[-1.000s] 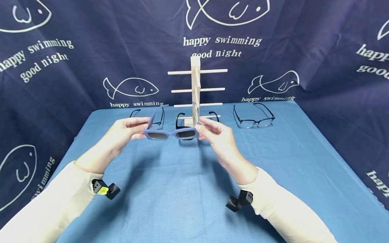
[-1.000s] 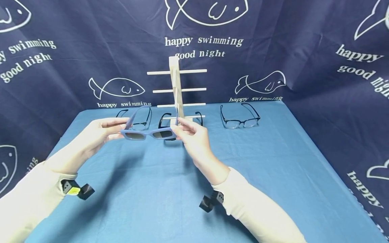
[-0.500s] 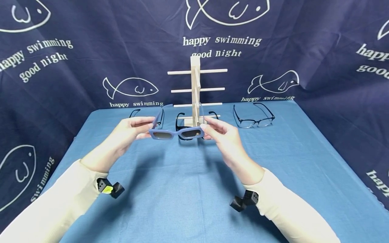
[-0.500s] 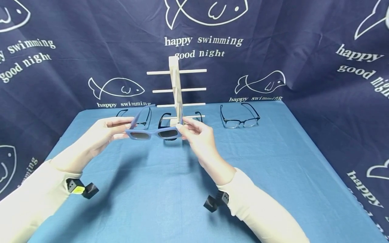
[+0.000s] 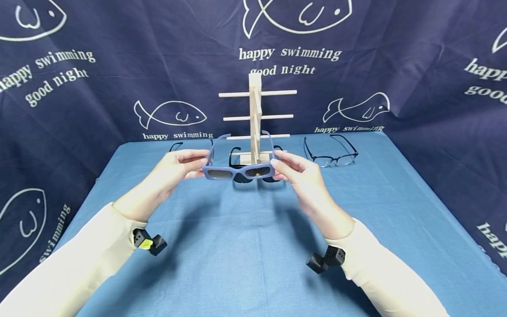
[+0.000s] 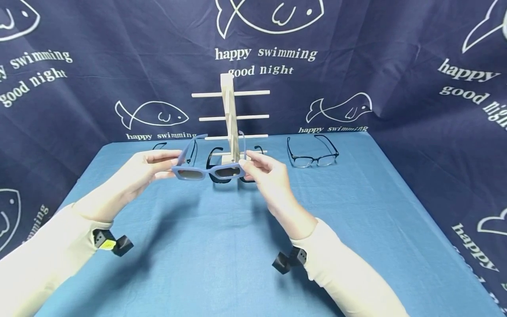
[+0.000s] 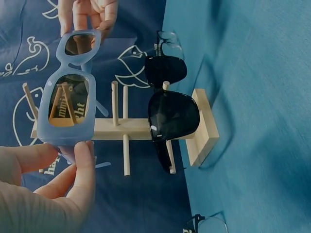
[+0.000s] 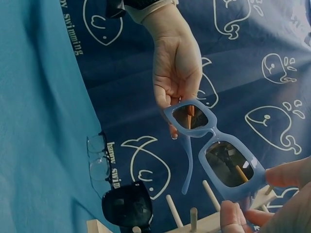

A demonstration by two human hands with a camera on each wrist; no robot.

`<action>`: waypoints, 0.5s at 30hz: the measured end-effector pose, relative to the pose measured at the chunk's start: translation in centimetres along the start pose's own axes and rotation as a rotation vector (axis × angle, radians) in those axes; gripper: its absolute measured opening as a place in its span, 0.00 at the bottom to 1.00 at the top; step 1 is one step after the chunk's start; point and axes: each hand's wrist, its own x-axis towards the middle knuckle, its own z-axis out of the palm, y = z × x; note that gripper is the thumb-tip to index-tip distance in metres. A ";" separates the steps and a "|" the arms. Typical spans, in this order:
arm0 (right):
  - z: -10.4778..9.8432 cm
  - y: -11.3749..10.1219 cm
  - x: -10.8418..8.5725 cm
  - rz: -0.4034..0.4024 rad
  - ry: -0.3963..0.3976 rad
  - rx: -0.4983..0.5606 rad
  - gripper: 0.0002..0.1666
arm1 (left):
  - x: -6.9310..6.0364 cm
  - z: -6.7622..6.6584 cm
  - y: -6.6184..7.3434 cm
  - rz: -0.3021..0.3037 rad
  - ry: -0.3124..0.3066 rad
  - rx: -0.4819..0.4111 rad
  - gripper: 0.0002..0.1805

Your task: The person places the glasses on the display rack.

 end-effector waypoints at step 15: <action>-2.4 -0.9 1.4 0.081 -0.065 0.052 0.28 | 1.7 1.1 0.5 0.024 -0.073 -0.105 0.26</action>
